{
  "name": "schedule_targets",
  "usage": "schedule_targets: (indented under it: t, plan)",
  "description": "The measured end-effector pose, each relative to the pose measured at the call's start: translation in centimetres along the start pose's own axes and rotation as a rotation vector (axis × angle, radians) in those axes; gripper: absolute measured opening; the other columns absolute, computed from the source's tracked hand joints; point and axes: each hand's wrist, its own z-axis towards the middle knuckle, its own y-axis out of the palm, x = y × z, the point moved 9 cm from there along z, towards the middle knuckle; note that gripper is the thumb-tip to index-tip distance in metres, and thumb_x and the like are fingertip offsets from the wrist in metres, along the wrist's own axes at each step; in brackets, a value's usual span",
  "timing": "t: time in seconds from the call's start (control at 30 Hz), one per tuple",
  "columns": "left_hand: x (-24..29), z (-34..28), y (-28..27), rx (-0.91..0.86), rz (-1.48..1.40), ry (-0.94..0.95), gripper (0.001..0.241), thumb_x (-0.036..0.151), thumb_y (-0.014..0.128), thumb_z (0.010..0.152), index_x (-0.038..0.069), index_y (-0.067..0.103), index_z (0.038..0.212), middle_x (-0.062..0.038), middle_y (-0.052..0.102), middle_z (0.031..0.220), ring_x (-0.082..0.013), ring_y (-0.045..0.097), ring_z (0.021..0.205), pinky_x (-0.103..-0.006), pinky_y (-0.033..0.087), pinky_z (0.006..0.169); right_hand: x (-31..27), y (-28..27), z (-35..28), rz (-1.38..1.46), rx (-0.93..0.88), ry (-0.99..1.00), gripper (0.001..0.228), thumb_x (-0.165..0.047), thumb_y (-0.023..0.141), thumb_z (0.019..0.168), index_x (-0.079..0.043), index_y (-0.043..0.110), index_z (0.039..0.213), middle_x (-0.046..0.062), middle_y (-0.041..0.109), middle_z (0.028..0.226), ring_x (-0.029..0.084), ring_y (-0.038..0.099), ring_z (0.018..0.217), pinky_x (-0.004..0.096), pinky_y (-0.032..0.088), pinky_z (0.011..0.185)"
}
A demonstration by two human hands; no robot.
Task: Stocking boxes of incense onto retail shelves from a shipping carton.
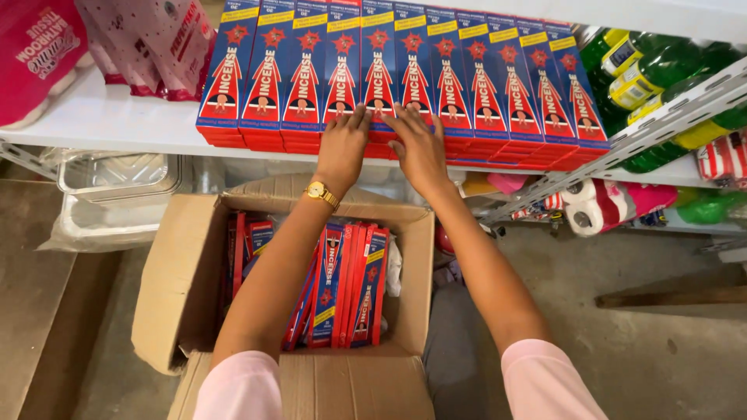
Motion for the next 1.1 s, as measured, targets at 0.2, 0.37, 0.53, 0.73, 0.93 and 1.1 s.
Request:
schedule_targets:
  t: [0.2,0.37,0.53,0.73,0.93,1.1]
  plan:
    - [0.1,0.7,0.6,-0.060,0.046,-0.017,0.043,0.006,0.060,0.088,0.001,0.064,0.131,-0.018,0.062,0.139,-0.0272,0.070,0.107,-0.0444,0.051,0.090,-0.2,0.5,-0.3,-0.008,0.028,-0.018,0.049,-0.006,0.069,0.094,-0.016,0.061,0.141,0.014,0.051,0.155,0.034,0.043,0.147,0.056,0.027,0.118]
    - [-0.3,1.4,0.8,-0.132,-0.034,-0.027,0.031,0.003,0.059,0.089,0.002,0.067,0.119,-0.018,0.065,0.133,-0.0298,0.073,0.092,-0.0471,0.051,0.086,0.1,0.8,-0.4,0.010,0.026,0.002,0.051,-0.005,0.069,0.094,-0.016,0.061,0.144,0.015,0.050,0.155,0.034,0.043,0.147,0.057,0.026,0.119]
    - [-0.3,1.7,1.7,-0.100,-0.010,0.011,0.025,0.003,0.060,0.087,0.004,0.068,0.111,-0.020,0.067,0.128,-0.0301,0.074,0.084,-0.0502,0.050,0.091,0.7,1.4,-0.5,0.022,0.028,0.011,0.051,-0.005,0.070,0.095,-0.016,0.061,0.144,0.014,0.050,0.156,0.033,0.043,0.148,0.056,0.024,0.121]
    - [-0.6,2.0,2.6,-0.149,0.023,-0.024,0.023,0.000,0.062,0.085,0.003,0.070,0.107,-0.020,0.069,0.121,-0.0318,0.073,0.082,-0.0517,0.050,0.091,0.9,1.7,-0.5,0.007,0.021,0.022,0.048,-0.004,0.069,0.097,-0.015,0.063,0.142,0.013,0.049,0.158,0.033,0.039,0.150,0.056,0.022,0.122]
    - [-0.7,2.3,2.6,-0.121,0.016,-0.028,0.016,0.001,0.065,0.084,0.005,0.072,0.099,-0.018,0.070,0.109,-0.0327,0.073,0.083,-0.0544,0.049,0.091,0.8,1.6,-0.6,0.012,0.026,0.014,0.049,-0.002,0.070,0.097,-0.015,0.063,0.144,0.012,0.048,0.159,0.032,0.036,0.152,0.056,0.020,0.123]
    - [-0.4,1.9,2.0,-0.059,0.012,-0.003,0.015,0.003,0.064,0.079,0.008,0.071,0.091,-0.015,0.072,0.094,-0.0344,0.071,0.092,-0.0460,0.053,0.084,0.1,0.7,-0.7,0.015,0.055,-0.025,0.051,0.001,0.071,0.094,-0.012,0.063,0.143,0.015,0.053,0.154,0.035,0.042,0.147,0.056,0.023,0.120]
